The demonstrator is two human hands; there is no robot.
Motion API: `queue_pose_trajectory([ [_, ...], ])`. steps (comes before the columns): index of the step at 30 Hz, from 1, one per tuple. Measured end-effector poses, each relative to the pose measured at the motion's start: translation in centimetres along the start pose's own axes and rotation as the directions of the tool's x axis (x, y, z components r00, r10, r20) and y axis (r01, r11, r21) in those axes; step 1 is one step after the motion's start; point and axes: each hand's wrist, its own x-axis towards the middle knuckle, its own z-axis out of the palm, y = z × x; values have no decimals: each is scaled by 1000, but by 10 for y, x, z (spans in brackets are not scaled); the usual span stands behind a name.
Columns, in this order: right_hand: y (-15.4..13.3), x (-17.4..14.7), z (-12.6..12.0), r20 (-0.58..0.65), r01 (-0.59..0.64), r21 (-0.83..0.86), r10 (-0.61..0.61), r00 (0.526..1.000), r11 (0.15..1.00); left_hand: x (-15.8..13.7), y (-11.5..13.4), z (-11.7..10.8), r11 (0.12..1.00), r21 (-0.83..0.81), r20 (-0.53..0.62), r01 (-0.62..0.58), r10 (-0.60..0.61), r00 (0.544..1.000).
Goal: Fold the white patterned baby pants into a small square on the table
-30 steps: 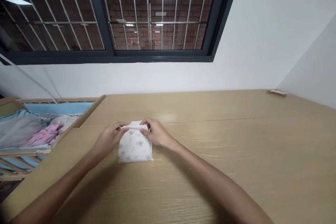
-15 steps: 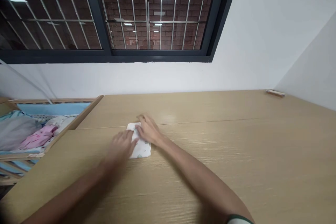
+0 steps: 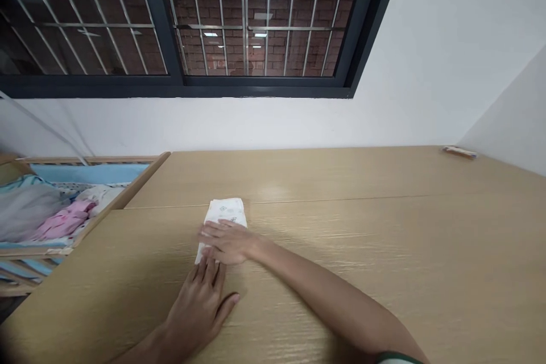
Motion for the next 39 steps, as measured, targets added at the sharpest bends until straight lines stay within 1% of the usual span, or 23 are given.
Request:
queue_pose_trajectory([
  [2,19,9,-8,-15,-66,-61,65,998,996,-3,-1,5,1000,12,-73,-4,5,997],
  [4,37,18,-17,-28,-110,-109,108,994,988,-6,-2,9,1000,5,-108,2,-2,994],
  [7,56,26,-26,-51,-117,-149,110,993,982,-8,0,11,1000,-10,-109,14,-15,994],
  [10,65,28,-29,-78,-94,-182,81,994,979,-8,0,10,1000,-13,-101,19,-20,995],
  [12,64,27,-29,-124,-84,-216,58,991,973,-4,-5,9,999,-37,-94,7,-11,996],
  [14,57,22,-30,-200,-82,-261,29,979,962,0,-19,8,994,-105,-84,-28,19,996],
  [16,43,13,-34,-291,-114,-291,26,957,950,5,-41,6,974,-217,-69,-58,44,997],
  [18,24,-2,-41,-344,-169,-278,66,937,946,9,-67,4,946,-316,-45,-69,58,997],
  [20,2,-20,-50,-314,-204,-215,130,941,955,10,-88,5,926,-370,-23,-79,76,997],
  [22,-18,-38,-58,-210,-216,-137,185,960,967,11,-101,8,913,-391,-26,-115,115,993],
  [24,-33,-52,-61,-75,-238,-110,231,970,965,12,-104,13,908,-390,-36,-151,148,988],
  [26,-41,-60,-59,41,-256,-162,265,963,953,13,-103,17,915,-374,-38,-151,148,988],
  [27,-42,-62,-57,72,-257,-205,276,958,944,15,-101,18,918,-375,-37,-129,124,992],
  [28,-43,-62,-54,75,-258,-245,284,956,935,16,-101,18,915,-392,-32,-91,86,996],
  [30,-41,-59,-50,12,-273,-286,289,957,918,19,-102,13,880,-475,1,12,-14,1000],
  [32,-39,-56,-49,-80,-313,-250,302,950,916,21,-106,6,809,-576,68,117,-95,993],
  [34,-35,-55,-52,-123,-345,-124,330,936,931,22,-112,-2,730,-663,134,166,-101,986],
  [37,-28,-56,-60,-77,-344,125,355,932,931,22,-118,-9,646,-736,191,201,-87,978],
  [39,-21,-56,-63,-43,-336,244,357,933,909,24,-119,-9,594,-757,257,270,-109,960],
])
